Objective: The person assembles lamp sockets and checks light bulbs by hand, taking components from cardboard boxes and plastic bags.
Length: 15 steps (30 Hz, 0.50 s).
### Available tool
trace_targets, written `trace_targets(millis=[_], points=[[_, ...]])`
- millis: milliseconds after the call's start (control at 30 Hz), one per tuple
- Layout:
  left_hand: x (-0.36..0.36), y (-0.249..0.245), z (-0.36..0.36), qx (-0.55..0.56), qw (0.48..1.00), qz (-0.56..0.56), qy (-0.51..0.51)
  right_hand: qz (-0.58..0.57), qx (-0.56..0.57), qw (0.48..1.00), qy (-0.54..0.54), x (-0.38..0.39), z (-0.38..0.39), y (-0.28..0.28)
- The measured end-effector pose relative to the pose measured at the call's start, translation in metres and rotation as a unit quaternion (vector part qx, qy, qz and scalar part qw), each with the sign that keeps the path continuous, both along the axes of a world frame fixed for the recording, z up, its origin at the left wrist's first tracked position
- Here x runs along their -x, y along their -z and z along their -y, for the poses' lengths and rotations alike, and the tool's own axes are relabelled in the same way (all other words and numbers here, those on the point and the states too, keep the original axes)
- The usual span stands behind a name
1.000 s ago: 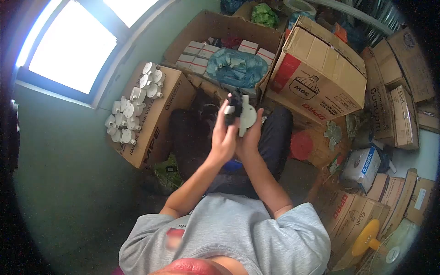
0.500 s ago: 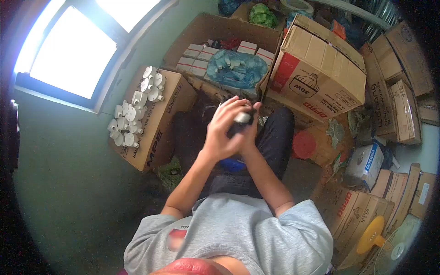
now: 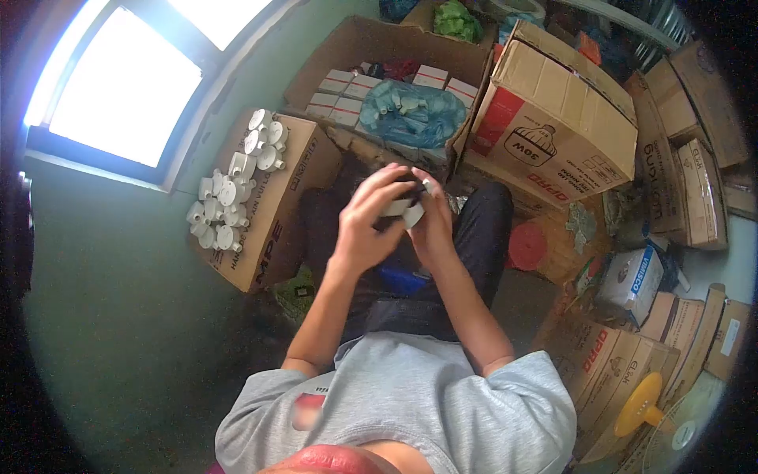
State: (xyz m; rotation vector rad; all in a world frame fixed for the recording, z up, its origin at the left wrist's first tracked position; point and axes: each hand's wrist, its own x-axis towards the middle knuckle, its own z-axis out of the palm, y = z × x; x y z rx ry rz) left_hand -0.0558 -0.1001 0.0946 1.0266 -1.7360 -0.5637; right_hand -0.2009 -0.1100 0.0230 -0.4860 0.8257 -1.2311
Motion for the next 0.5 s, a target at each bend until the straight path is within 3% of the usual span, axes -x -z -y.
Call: trace_targets(millis=[67,100,133,167,267,400,433,467,500], points=[[0.015,0.007,-0.007,0.015,0.998,0.044,0.039,0.212,0.042,0.976,-0.003,-0.013,-0.002,0.004],[0.016,0.016,-0.01,0.026,0.996,0.072,0.042,0.245,0.1,0.964,-0.026,-0.009,0.005,0.008],[0.015,0.025,-0.012,0.038,0.993,0.101,0.045,0.226,0.09,0.97,-0.012,-0.004,0.013,0.001],[0.013,0.032,-0.012,0.01,0.996,0.032,0.079,0.203,0.07,0.977,0.013,0.0,0.014,-0.007],[-0.012,0.032,-0.011,-0.049,0.99,0.005,0.134,0.167,0.065,0.983,0.043,0.007,0.015,-0.014],[-0.001,0.021,-0.001,-0.086,0.98,-0.179,-0.016,0.142,0.043,0.989,-0.01,-0.003,-0.001,-0.016],[0.008,0.019,-0.001,-0.081,0.979,-0.186,-0.002,0.157,0.02,0.987,0.008,-0.014,-0.003,-0.012],[0.018,0.033,-0.005,-0.026,0.994,-0.107,-0.012,0.157,0.017,0.987,0.004,-0.016,-0.001,-0.011],[0.028,0.025,-0.013,-0.023,0.996,-0.083,-0.029,0.215,0.082,0.973,-0.008,-0.017,0.006,-0.011]])
